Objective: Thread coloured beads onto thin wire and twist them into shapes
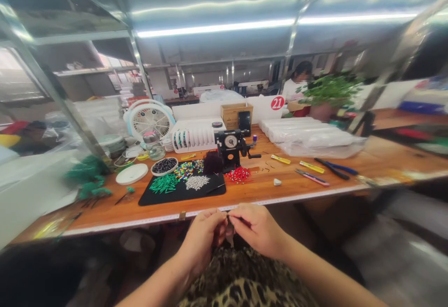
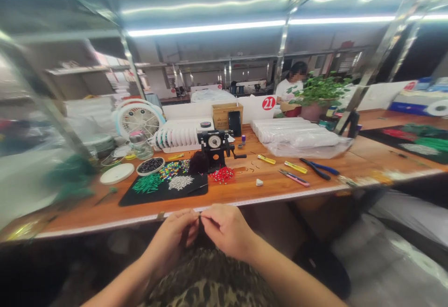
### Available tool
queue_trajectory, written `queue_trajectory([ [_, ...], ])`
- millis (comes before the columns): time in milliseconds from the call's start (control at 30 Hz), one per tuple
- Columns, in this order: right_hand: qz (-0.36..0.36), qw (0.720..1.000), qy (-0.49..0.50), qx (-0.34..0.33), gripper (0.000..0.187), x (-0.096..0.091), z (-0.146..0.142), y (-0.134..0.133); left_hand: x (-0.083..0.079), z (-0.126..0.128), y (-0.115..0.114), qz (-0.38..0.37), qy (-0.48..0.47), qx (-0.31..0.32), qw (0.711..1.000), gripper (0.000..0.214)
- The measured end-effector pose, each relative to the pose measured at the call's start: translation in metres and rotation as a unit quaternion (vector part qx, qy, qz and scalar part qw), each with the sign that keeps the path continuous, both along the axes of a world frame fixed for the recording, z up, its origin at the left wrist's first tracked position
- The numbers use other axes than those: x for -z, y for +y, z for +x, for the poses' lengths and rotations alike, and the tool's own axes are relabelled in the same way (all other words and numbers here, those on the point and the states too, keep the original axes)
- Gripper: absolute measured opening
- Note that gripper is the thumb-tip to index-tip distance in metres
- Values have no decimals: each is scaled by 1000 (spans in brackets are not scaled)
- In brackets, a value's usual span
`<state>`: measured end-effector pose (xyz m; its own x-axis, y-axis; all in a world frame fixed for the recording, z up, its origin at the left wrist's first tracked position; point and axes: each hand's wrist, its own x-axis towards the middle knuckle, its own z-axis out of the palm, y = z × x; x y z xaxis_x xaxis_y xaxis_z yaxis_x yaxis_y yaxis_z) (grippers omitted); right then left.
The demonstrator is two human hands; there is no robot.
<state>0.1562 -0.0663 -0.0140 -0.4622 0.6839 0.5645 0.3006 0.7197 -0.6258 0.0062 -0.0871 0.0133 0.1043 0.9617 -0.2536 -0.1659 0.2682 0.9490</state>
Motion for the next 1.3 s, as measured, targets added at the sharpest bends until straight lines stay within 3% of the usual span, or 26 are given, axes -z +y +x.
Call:
queue_trajectory([
  [533, -90, 995, 36, -4, 21, -6, 4, -3, 6, -4, -1, 37, 12, 8, 999, 27],
  [767, -160, 985, 63, -13, 24, -3, 4, -2, 4, -4, -5, 117, 129, 6, 985, 33],
  [867, -176, 981, 78, -13, 24, -1, 3, 0, 2, -2, -6, 152, 135, 11, 979, 34],
  [1300, -139, 989, 39, -3, 17, -1, 7, -1, 3, -3, -3, 84, 72, 22, 994, 34],
])
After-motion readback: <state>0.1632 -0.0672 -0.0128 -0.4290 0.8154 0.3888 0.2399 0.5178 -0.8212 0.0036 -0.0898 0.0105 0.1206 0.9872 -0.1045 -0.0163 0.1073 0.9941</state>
